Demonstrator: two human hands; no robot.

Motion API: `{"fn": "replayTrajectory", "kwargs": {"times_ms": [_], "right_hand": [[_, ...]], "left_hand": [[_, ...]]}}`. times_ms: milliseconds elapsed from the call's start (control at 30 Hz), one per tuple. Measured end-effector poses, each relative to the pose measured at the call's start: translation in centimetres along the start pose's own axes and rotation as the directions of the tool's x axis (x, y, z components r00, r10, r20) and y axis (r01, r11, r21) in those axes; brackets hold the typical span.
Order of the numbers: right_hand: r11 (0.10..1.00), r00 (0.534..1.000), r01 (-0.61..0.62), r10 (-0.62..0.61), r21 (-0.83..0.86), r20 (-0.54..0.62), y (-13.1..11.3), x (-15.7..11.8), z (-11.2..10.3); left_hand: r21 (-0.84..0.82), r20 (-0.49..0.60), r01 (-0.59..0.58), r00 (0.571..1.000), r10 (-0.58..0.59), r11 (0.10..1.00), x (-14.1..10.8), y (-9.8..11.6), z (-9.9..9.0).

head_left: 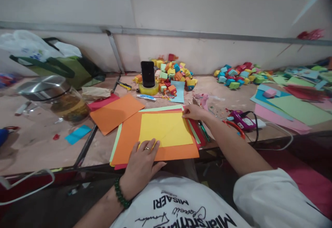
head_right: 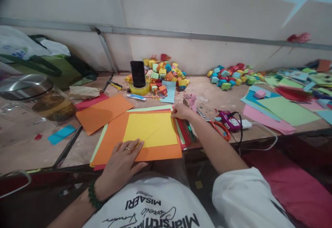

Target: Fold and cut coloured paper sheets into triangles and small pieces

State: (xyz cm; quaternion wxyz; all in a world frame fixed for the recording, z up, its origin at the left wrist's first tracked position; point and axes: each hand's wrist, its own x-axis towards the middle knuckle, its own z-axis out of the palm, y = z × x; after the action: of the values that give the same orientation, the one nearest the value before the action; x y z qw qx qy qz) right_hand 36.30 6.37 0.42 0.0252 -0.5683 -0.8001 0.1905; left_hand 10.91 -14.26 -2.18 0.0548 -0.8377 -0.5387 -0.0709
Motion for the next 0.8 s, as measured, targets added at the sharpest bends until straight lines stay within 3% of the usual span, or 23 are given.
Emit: {"fn": "replayTrajectory", "kwargs": {"times_ms": [100, 233, 400, 533, 667, 800], "right_hand": [[0.998, 0.999, -0.035, 0.035, -0.046, -0.013, 0.5, 0.3, -1.7], [0.996, 0.997, 0.033, -0.039, -0.081, -0.072, -2.6, -0.2, -2.7], [0.973, 0.978, 0.207, -0.204, -0.097, 0.045, -7.8, 0.9, -0.8], [0.957, 0.963, 0.257, -0.24, -0.137, 0.126, -8.9, 2.3, 0.2], [0.953, 0.956, 0.272, -0.251, -0.135, 0.154, -8.6, 2.6, 0.0], [0.945, 0.945, 0.31, -0.295, -0.103, 0.138, -8.2, 2.4, -0.2]], "left_hand": [[-0.019, 0.021, -0.008, 1.0, 0.008, 1.0, -0.1, -0.2, 0.1], [-0.041, 0.043, -0.011, 0.999, 0.013, 0.999, -0.1, -0.4, 0.0], [-0.085, 0.066, -0.024, 0.997, 0.029, 0.996, -0.1, -0.6, 0.1], [-0.2, -0.022, -0.015, 1.0, 0.01, 0.98, -0.6, -1.0, 0.1], [-0.303, -0.186, 0.079, 0.973, -0.14, 0.95, -1.0, -2.2, -0.1], [-0.316, -0.228, 0.258, 0.914, -0.337, 0.913, -0.5, -4.2, 0.0]]}}
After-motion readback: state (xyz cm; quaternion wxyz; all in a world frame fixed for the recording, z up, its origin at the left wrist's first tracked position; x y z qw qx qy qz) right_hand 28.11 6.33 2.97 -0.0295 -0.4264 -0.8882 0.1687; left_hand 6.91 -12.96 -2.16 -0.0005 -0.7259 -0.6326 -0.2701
